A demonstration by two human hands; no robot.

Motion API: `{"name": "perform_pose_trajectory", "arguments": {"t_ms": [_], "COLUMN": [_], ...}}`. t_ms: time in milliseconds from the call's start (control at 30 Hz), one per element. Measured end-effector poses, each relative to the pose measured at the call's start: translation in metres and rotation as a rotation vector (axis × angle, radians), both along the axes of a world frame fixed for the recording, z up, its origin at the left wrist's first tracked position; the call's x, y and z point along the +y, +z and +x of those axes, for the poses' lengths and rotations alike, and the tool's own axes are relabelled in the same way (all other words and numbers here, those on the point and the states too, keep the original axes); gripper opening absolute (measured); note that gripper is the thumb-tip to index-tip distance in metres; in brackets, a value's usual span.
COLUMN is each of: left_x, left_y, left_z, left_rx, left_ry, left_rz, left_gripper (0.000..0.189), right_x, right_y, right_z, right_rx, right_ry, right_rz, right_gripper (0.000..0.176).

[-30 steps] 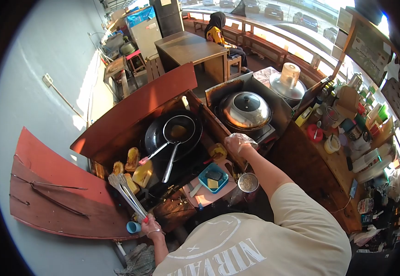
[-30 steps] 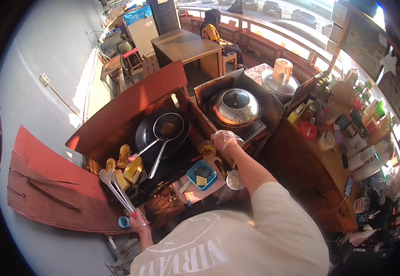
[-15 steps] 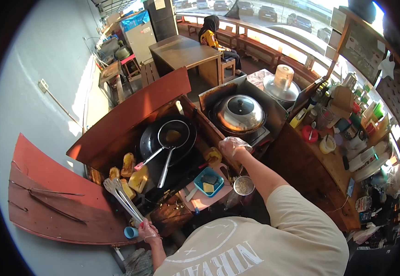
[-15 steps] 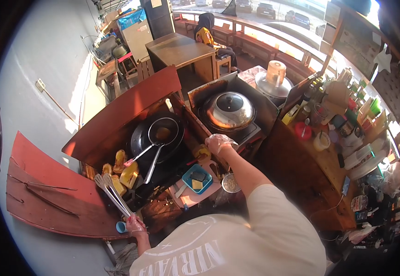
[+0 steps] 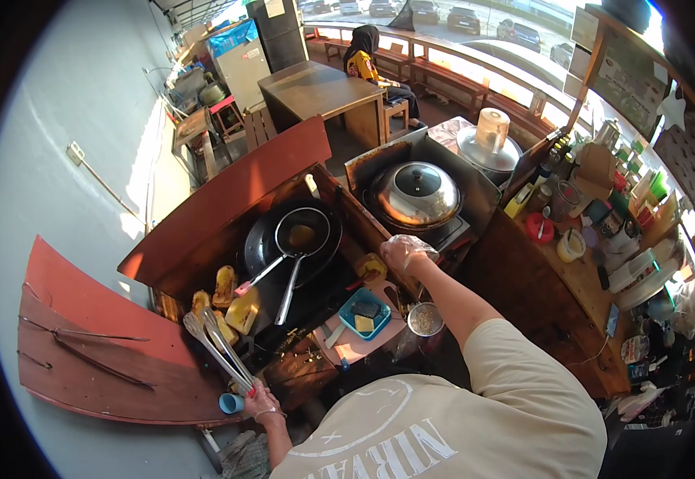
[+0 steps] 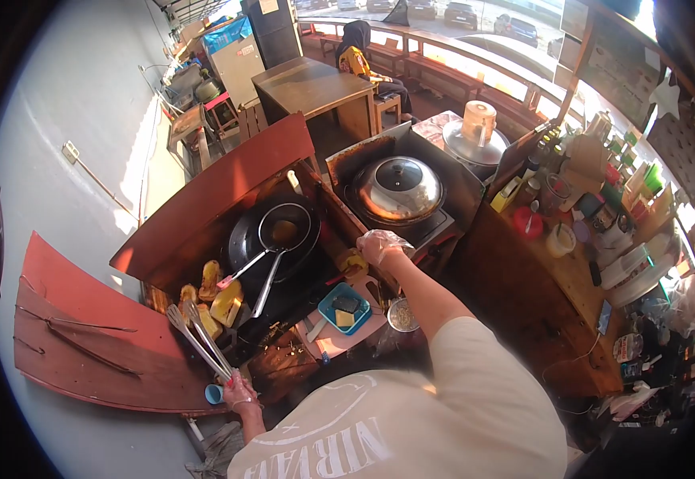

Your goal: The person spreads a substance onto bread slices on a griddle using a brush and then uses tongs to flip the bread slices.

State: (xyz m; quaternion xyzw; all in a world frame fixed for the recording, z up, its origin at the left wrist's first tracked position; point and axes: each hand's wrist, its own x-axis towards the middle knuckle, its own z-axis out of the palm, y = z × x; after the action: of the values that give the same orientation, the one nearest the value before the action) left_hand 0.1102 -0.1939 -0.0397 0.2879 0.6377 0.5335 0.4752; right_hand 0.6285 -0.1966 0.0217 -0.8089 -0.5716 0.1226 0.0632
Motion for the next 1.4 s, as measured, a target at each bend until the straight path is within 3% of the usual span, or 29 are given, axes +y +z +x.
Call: {"name": "perform_pose_trajectory", "arguments": {"t_ms": [933, 1400], "left_x": [-0.015, -0.006], "left_y": [0.024, -0.001], "left_z": [0.002, -0.007], "left_rx": [-0.065, -0.025], "left_ry": [-0.043, -0.07], "left_rz": [-0.016, -0.025], "left_gripper": [0.029, 0.019], "right_x": [0.002, 0.001], "right_y": [0.001, -0.008], "right_z": [-0.003, -0.001], "right_rx": [-0.068, -0.027], "right_ry": [0.001, 0.003], "right_rz": [-0.059, 0.009], "right_gripper": [0.026, 0.025]}}
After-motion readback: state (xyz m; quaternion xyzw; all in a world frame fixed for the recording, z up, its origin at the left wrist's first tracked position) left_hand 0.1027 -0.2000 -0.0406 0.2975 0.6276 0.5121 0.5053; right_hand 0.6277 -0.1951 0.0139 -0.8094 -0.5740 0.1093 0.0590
